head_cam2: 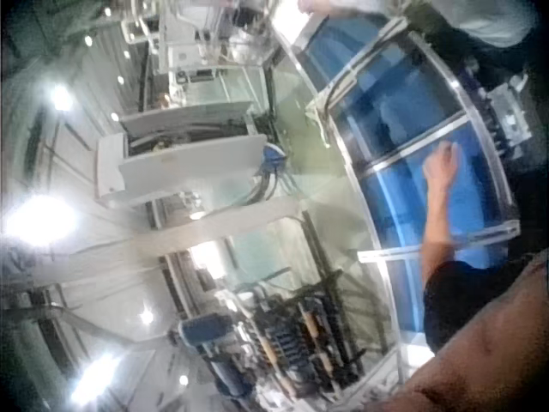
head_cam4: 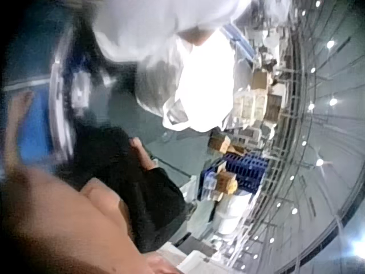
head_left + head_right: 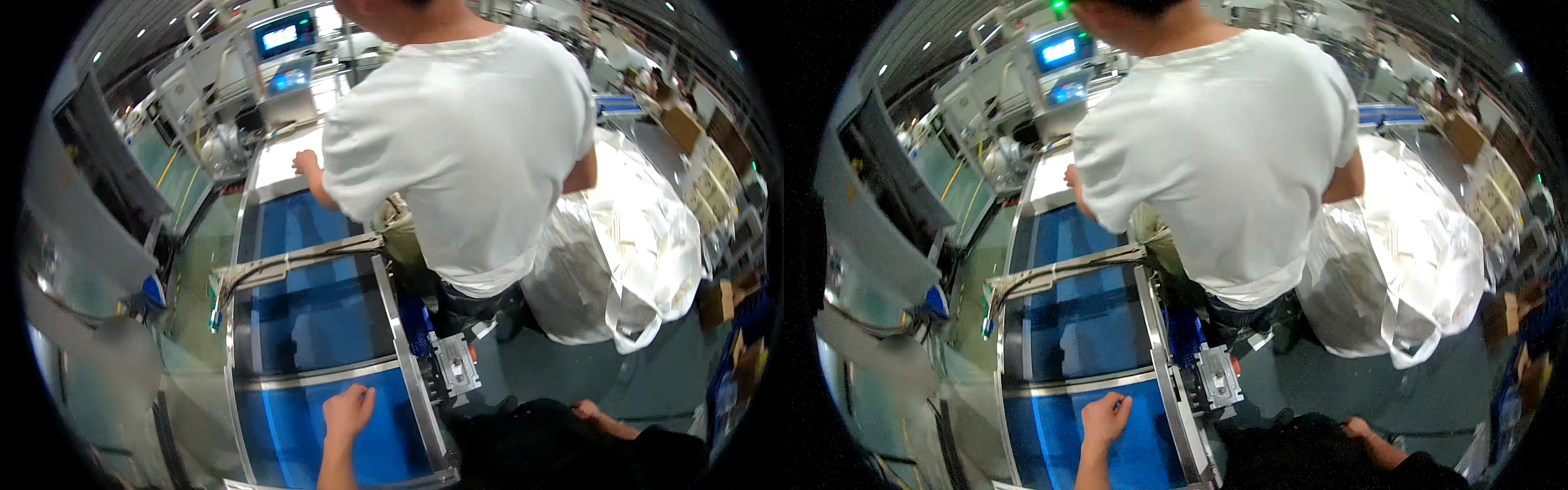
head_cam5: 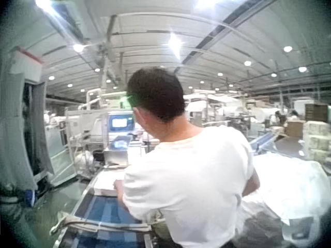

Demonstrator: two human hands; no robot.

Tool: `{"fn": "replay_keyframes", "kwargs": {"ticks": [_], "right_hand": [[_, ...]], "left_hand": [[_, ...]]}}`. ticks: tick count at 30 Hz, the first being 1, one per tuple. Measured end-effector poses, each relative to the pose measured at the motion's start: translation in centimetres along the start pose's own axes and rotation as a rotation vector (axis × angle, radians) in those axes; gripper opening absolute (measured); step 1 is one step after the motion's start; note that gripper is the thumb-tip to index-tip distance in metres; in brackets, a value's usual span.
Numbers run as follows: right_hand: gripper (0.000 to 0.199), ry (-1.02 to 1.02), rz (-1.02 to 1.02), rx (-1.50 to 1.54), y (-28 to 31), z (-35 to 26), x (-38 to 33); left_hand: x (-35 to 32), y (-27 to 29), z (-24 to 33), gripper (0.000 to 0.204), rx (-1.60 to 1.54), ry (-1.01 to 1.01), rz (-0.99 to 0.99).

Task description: The person places a stack of paper onto a conveyor belt and then wraps other stacks into floral-patterned packaging by hand on a metal table.

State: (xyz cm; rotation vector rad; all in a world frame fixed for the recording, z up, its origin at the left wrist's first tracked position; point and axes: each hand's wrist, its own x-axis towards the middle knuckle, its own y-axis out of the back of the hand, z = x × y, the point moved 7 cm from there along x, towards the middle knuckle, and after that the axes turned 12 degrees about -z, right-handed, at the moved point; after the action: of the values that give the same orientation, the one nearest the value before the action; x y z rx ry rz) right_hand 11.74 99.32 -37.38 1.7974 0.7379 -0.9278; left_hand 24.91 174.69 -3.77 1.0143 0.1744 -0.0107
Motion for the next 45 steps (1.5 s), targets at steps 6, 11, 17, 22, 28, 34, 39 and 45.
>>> {"fn": "replay_keyframes", "kwargs": {"ticks": [6,11,17,22,28,34,39,45], "right_hand": [[0.037,-0.148,0.093,-0.044,-4.0,2.0,0.3],[0.043,-0.319,-0.125,0.29,1.0,-4.3,-6.0],[0.048,-0.376,0.076,0.677,-1.2,4.6,-11.2],[0.045,-0.445,0.216,0.904,-2.7,18.3,-14.0],[0.039,-0.401,0.334,1.082,-1.2,29.8,-19.4],[0.044,-0.348,0.304,1.316,1.1,37.8,-15.9],[0.039,-0.414,0.355,1.316,4.2,51.0,-15.5],[0.036,-0.55,0.616,1.376,15.1,68.1,-22.8]], "left_hand": [[2.0,-0.4,-2.9,0.028,0.136,-0.098,0.073],[4.9,2.0,4.9,0.03,0.055,0.026,-0.111],[6.6,-4.8,26.7,0.034,-0.573,0.152,-0.653],[3.4,-14.5,57.0,0.044,-0.323,-0.752,-0.628],[0.2,-30.6,85.0,0.037,-0.449,-1.106,-1.022],[-6.9,-40.9,106.8,0.029,-0.773,-1.465,-1.418],[-10.0,-46.5,122.9,0.023,-1.15,-1.74,-1.845],[-10.5,-49.7,137.9,0.016,-1.359,-1.857,-2.023]]}}
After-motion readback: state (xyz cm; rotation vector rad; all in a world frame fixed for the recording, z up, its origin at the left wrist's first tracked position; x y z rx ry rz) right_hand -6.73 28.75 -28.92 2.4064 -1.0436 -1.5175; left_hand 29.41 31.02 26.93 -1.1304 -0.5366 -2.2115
